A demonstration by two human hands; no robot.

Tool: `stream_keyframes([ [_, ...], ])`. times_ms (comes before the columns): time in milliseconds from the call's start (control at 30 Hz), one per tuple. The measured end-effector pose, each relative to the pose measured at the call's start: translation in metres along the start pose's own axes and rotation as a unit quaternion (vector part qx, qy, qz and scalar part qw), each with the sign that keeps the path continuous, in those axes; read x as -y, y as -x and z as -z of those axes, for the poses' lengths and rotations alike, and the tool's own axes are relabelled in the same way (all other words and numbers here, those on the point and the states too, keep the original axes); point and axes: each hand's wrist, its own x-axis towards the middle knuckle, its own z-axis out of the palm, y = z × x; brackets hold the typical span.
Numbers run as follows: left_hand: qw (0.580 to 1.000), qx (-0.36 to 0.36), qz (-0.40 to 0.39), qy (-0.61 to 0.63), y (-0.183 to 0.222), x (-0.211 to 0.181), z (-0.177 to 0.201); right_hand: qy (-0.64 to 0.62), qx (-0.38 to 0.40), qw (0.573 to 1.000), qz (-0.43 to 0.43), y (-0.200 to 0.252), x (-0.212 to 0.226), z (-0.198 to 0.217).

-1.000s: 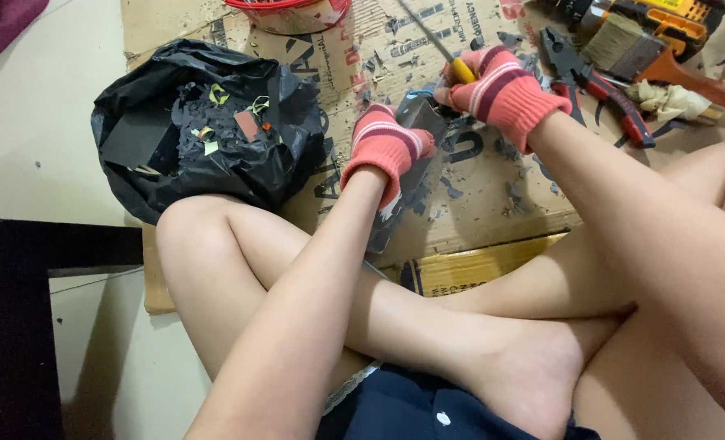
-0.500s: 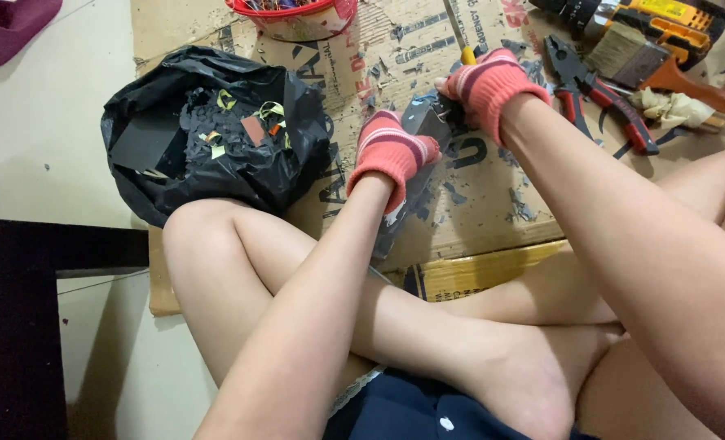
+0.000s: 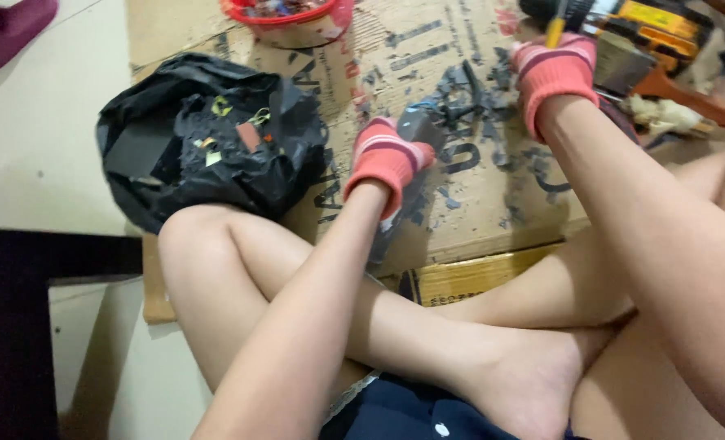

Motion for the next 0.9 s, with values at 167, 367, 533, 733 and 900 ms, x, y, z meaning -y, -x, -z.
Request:
stream_keyframes([
  [167, 1.000, 0.005, -0.004, 0.002, 0.000, -0.001, 0.005, 0.041, 0.284, 0.957, 0.031, 0.081, 0.071, 0.064],
  [367, 0.999, 0.011, 0.011, -0.030, -0.013, 0.004, 0.000, 0.142, 0.379, 0.889, 0.213, 0.085, 0.034, 0.041],
  [533, 1.000, -0.004, 0.004, 0.007, -0.006, 0.005, 0.001, 0.154, 0.293, 0.921, 0.205, 0.087, 0.030, 0.032],
  [733, 1.000, -0.019, 0.012, -0.003, 0.003, -0.004, 0.003, 0.105, 0.262, 0.956, 0.077, 0.129, 0.040, 0.042],
  [900, 1.000, -0.017, 0.002, 0.010, 0.007, -0.006, 0.002, 0.109, 0.176, 0.978, 0.037, 0.148, 0.036, 0.032],
])
